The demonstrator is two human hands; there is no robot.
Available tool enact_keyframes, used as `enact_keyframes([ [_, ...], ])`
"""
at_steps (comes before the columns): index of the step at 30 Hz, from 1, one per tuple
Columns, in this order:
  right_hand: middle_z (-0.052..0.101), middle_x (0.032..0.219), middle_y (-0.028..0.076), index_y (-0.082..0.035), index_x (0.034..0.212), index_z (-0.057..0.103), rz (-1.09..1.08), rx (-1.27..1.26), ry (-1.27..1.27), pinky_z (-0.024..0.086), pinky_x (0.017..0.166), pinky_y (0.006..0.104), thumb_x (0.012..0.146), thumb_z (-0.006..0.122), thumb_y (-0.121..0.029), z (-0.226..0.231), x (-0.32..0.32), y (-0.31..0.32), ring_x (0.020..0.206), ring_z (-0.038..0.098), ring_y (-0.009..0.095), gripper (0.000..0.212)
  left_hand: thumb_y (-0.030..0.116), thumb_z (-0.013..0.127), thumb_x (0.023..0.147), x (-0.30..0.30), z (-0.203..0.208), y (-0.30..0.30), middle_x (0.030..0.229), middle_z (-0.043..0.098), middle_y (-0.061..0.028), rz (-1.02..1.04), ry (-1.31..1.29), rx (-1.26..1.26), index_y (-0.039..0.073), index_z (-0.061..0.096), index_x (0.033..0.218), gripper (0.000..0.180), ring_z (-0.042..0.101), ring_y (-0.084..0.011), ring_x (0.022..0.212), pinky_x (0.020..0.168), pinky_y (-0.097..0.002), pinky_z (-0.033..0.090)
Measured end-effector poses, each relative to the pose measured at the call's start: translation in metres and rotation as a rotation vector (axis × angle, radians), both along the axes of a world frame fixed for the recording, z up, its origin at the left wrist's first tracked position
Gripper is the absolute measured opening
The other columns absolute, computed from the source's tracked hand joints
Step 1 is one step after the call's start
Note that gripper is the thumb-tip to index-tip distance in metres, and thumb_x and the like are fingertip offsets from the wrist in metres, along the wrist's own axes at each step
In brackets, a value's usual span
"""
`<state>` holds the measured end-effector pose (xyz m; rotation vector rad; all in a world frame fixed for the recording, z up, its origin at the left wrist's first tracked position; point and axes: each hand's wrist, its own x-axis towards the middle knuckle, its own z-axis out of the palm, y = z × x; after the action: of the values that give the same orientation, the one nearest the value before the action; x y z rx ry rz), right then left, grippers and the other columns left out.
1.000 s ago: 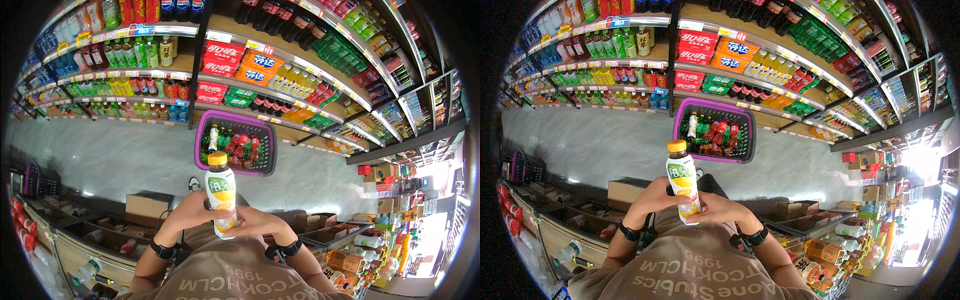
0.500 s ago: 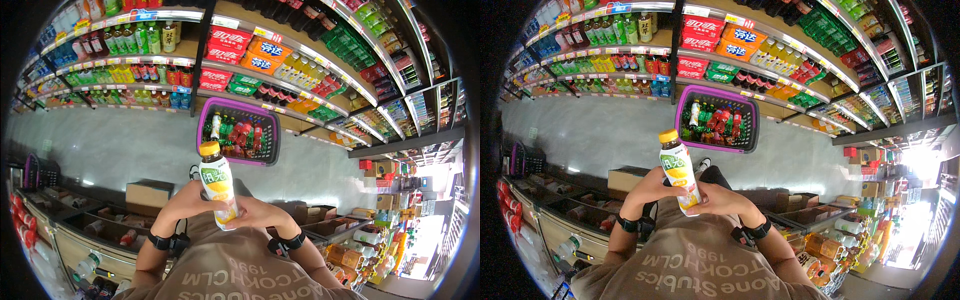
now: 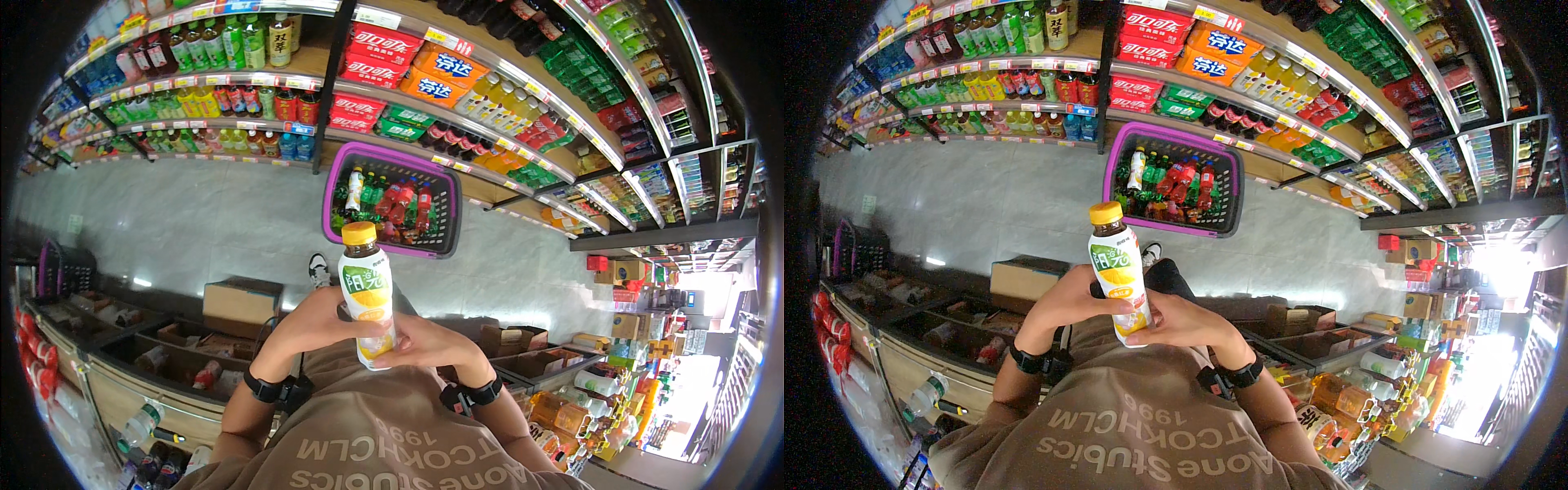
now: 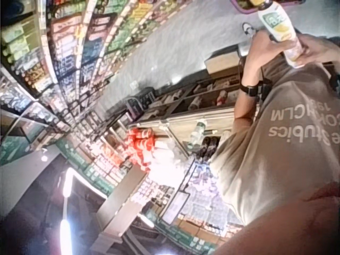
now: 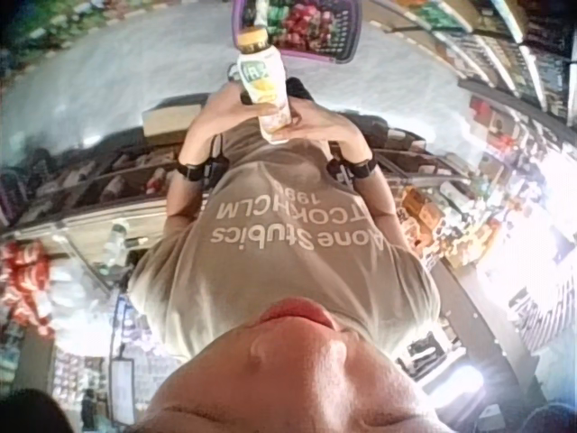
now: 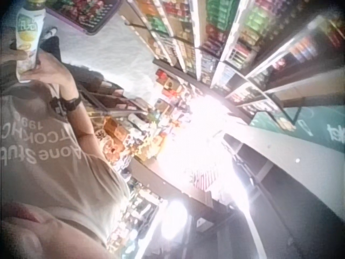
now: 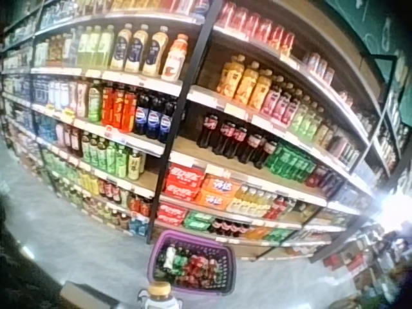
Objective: Selecting bottled drinks from a supermarket refrigerator and placing them in a basket.
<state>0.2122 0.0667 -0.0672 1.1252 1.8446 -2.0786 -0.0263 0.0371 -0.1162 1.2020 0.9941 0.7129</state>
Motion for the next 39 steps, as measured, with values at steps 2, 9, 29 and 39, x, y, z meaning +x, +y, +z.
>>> enact_keyframes([
  [2,0.067,0.128,0.011,-0.002,0.144,0.049,-0.046,-0.063,0.049,0.052,0.1,0.0338,0.09,0.082,-0.029,-0.003,-0.001,-0.004,0.114,0.065,0.015,0.069,0.041,0.085,0.081,-0.001,0.001,-0.002,0.116,0.076,-0.0128,-0.027,0.026,-0.003,0.005,0.073,0.119,0.053,0.072,-0.0262,0.107,0.094,-0.0367,0.052],
  [9,0.074,0.114,0.013,-0.002,0.144,0.048,-0.012,0.143,0.003,0.057,0.089,0.034,0.087,0.085,-0.03,0.003,-0.018,-0.011,0.098,0.072,0.018,0.073,0.039,0.083,0.082,-0.022,0.007,-0.009,0.115,0.076,-0.0134,0.004,0.003,-0.013,0.006,0.073,0.119,0.051,0.072,-0.0256,0.108,0.092,-0.0362,0.053],
  [29,0.073,0.094,0.011,-0.007,0.1,0.069,0.581,0.451,-0.412,0.054,0.075,0.0457,0.083,0.079,-0.027,0.014,0.077,-0.041,0.092,0.069,0.036,0.029,0.018,0.087,0.081,-0.051,-0.004,-0.017,0.106,0.077,-0.0074,0.317,-0.256,-0.066,0.001,0.073,0.113,0.039,0.072,-0.0151,0.096,0.088,-0.0327,0.056],
  [39,0.074,0.091,0.014,-0.01,0.098,0.074,0.959,-0.066,-0.657,0.057,0.073,0.0455,0.088,0.072,-0.031,0.025,0.129,-0.131,0.085,0.072,0.035,0.023,0.018,0.087,0.081,-0.045,-0.017,-0.023,0.106,0.076,-0.0074,0.396,-0.28,-0.055,0.001,0.072,0.112,0.038,0.072,-0.0148,0.096,0.086,-0.033,0.056],
])
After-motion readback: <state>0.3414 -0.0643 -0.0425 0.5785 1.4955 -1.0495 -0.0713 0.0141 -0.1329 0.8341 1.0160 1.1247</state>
